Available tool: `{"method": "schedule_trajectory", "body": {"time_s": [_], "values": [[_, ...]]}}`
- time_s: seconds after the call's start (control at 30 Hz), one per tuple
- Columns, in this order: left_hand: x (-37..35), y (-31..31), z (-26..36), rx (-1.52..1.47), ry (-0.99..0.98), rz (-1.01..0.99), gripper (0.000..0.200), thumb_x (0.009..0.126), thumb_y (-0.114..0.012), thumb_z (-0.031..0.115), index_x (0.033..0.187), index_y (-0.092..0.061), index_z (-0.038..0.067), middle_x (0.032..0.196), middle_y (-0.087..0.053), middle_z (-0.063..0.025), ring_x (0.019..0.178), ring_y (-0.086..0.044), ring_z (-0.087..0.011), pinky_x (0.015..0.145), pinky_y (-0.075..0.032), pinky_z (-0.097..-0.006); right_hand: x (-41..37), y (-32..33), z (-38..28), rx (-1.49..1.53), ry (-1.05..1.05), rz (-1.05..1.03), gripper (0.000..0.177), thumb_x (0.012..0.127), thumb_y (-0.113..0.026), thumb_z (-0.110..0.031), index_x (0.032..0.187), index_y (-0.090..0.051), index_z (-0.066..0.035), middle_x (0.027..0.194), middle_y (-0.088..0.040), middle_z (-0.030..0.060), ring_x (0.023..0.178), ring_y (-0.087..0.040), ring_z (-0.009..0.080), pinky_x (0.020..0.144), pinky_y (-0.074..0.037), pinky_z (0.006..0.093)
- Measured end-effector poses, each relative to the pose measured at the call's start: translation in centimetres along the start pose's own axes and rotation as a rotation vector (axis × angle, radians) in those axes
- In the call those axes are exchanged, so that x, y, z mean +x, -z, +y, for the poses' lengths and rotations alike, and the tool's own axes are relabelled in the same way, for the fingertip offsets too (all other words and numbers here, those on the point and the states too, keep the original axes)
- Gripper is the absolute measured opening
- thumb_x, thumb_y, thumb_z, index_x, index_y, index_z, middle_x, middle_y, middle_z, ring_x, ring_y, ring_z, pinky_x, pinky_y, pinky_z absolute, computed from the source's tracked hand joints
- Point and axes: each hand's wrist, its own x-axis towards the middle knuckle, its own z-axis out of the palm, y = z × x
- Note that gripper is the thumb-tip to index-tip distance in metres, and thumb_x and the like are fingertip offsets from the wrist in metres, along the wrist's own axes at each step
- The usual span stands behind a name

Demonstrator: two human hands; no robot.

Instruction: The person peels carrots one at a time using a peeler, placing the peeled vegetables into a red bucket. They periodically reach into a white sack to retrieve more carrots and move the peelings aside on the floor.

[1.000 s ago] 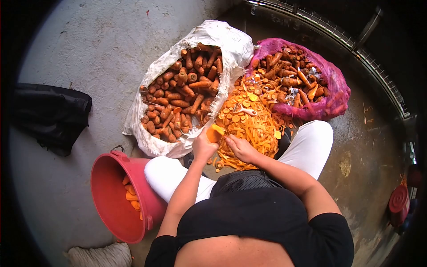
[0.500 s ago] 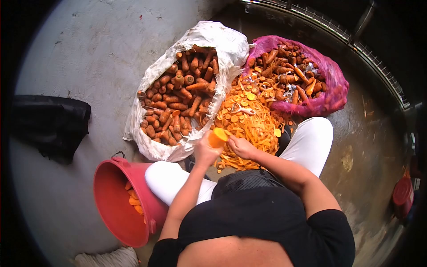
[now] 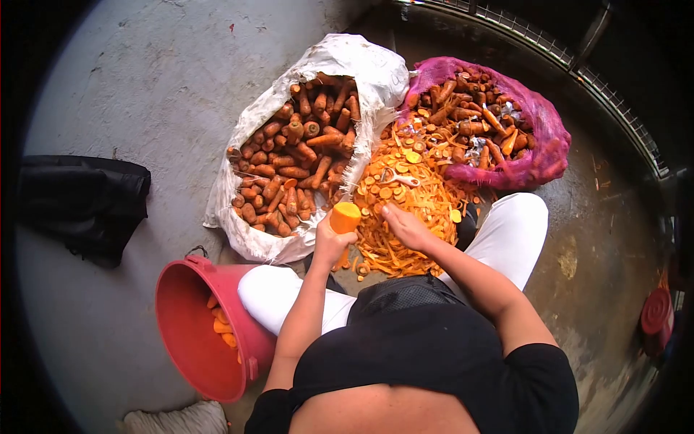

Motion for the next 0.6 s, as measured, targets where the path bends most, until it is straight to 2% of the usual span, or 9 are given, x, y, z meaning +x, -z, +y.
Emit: {"method": "schedule_trajectory", "body": {"time_s": [0.1, 0.2, 0.23, 0.43, 0.53, 0.6], "values": [[0.2, -0.1, -0.5, 0.069, -0.047, 0.018, 0.041, 0.060, -0.065, 0.000, 0.100, -0.057, 0.000, 0.086, -0.062, -0.0026, 0.075, -0.059, -0.0118, 0.067, -0.047, -0.0251, -0.8, -0.3, -1.6, -0.076, 0.174, -0.080, 0.040, 0.100, -0.029, -0.042, 0.106, -0.047, -0.007, 0.077, -0.058, 0.0212, 0.073, -0.058, 0.0418, 0.067, -0.044, 0.0494], [0.1, -0.8, -0.6, 0.037, -0.068, 0.024, 0.039, 0.061, -0.066, -0.002, 0.098, -0.057, 0.001, 0.087, -0.063, -0.0038, 0.079, -0.061, -0.0134, 0.071, -0.048, -0.0268, -1.1, -0.3, -2.4, -0.200, 0.237, -0.115, 0.039, 0.099, -0.031, -0.042, 0.101, -0.047, -0.007, 0.074, -0.057, 0.0211, 0.072, -0.058, 0.0420, 0.064, -0.044, 0.0500], [0.1, -0.9, -0.6, 0.064, -0.082, 0.038, 0.038, 0.061, -0.066, -0.003, 0.098, -0.057, 0.001, 0.087, -0.063, -0.0045, 0.080, -0.061, -0.0137, 0.072, -0.048, -0.0273, -1.1, -0.3, -2.5, -0.171, 0.243, -0.103, 0.039, 0.099, -0.031, -0.043, 0.097, -0.046, -0.007, 0.074, -0.057, 0.0223, 0.073, -0.057, 0.0418, 0.064, -0.044, 0.0502], [-0.5, -1.4, -0.2, 0.190, -0.160, 0.094, 0.038, 0.062, -0.066, -0.002, 0.098, -0.056, 0.000, 0.089, -0.065, -0.0069, 0.083, -0.063, -0.0150, 0.076, -0.048, -0.0283, -1.1, 0.3, -2.7, -0.185, 0.222, -0.136, 0.039, 0.099, -0.032, -0.043, 0.097, -0.046, -0.007, 0.075, -0.057, 0.0221, 0.073, -0.058, 0.0415, 0.064, -0.044, 0.0498], [-0.8, -1.4, 0.3, 0.243, -0.164, 0.100, 0.040, 0.062, -0.066, -0.001, 0.100, -0.057, 0.000, 0.090, -0.065, -0.0071, 0.084, -0.063, -0.0152, 0.076, -0.048, -0.0281, -0.8, 0.4, -2.0, -0.238, 0.173, -0.173, 0.042, 0.098, -0.030, -0.045, 0.101, -0.047, -0.007, 0.078, -0.059, 0.0233, 0.077, -0.058, 0.0426, 0.068, -0.044, 0.0505], [-1.2, -1.5, 0.6, 0.284, -0.166, 0.101, 0.041, 0.062, -0.066, 0.001, 0.102, -0.057, 0.000, 0.091, -0.066, -0.0070, 0.085, -0.063, -0.0154, 0.077, -0.048, -0.0277, 0.2, 0.6, -1.1, -0.279, 0.115, -0.128, 0.045, 0.098, -0.028, -0.047, 0.102, -0.048, -0.006, 0.081, -0.060, 0.0249, 0.081, -0.058, 0.0437, 0.071, -0.044, 0.0510]]}}
